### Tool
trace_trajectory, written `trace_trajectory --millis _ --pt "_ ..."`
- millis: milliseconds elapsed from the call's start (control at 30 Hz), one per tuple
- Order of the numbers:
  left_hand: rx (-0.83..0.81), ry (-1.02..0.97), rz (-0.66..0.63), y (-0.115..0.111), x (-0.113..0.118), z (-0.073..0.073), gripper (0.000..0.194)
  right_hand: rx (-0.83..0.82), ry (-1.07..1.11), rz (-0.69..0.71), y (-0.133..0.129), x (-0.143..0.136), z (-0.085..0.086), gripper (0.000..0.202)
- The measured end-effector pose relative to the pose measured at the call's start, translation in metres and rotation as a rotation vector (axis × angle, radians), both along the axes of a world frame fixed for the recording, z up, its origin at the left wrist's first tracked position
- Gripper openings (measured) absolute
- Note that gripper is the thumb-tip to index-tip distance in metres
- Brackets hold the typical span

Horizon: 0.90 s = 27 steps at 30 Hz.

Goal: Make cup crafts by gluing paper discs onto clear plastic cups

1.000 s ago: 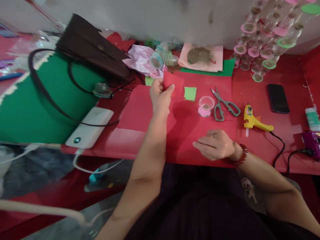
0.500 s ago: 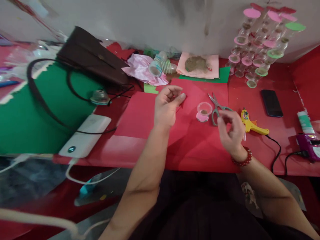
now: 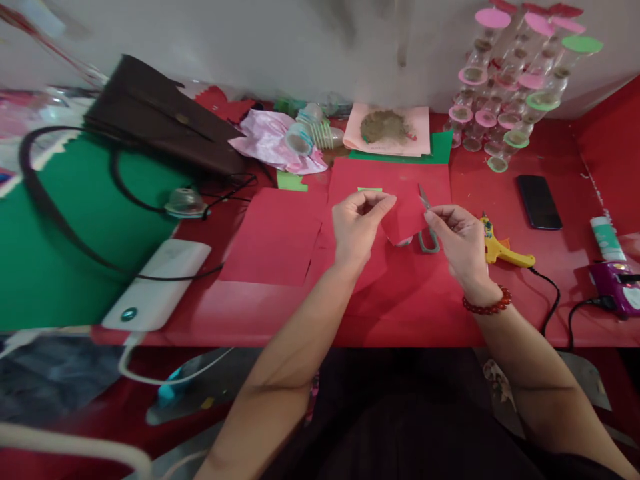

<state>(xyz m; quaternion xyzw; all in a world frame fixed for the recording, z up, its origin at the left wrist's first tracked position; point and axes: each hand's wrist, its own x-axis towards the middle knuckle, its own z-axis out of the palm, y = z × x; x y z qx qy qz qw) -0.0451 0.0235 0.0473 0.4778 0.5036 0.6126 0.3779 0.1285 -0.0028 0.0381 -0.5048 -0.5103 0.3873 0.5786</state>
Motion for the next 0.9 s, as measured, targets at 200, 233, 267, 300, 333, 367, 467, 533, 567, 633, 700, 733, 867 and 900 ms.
trace_trajectory --millis 200,233,267,300,333,367,467,533,567,633,700,733,867,900 --pt "-0.035 0.108 0.024 0.011 -0.001 -0.007 0.010 -0.014 -0.003 -0.033 0.015 0.000 -0.010 0.014" --pt "-0.041 0.125 0.023 0.012 -0.002 -0.009 0.009 -0.016 -0.008 -0.040 0.016 0.000 -0.012 0.014" --pt "-0.046 0.138 0.020 0.013 -0.002 -0.010 0.009 -0.016 -0.018 -0.048 0.017 0.000 -0.013 0.013" --pt "-0.052 0.149 0.017 0.014 -0.002 -0.013 0.009 -0.016 -0.033 -0.055 0.017 0.000 -0.015 0.013" --pt "-0.056 0.159 0.015 0.015 -0.003 -0.015 0.009 -0.016 -0.050 -0.059 0.017 0.000 -0.016 0.012" --pt "-0.059 0.169 0.016 0.016 -0.003 -0.018 0.009 -0.013 -0.070 -0.061 0.017 0.000 -0.017 0.012" --pt "-0.046 0.210 0.021 0.020 -0.006 -0.026 0.008 -0.001 -0.145 -0.043 0.016 0.000 -0.018 0.012" --pt "-0.003 0.243 0.035 0.021 -0.010 -0.027 0.008 0.021 -0.191 -0.034 0.015 0.001 -0.019 0.013" --pt "0.031 0.272 0.047 0.021 -0.014 -0.025 0.006 0.041 -0.213 -0.044 0.014 0.001 -0.019 0.013" --pt "0.126 0.371 0.079 0.018 -0.020 -0.019 0.013 0.102 -0.263 -0.105 0.013 0.003 -0.018 0.014" --pt "0.242 0.524 0.063 0.013 -0.025 -0.010 0.029 0.176 -0.317 -0.192 0.012 0.007 -0.017 0.015" --pt "0.303 0.612 0.014 0.009 -0.026 -0.005 0.036 0.211 -0.340 -0.228 0.011 0.009 -0.016 0.017" --pt "0.484 0.962 -0.352 -0.006 -0.019 0.000 0.067 0.281 -0.369 -0.282 0.009 0.018 -0.013 0.025" --pt "0.500 1.033 -0.426 -0.009 -0.016 -0.002 0.073 0.283 -0.366 -0.286 0.008 0.019 -0.012 0.027"
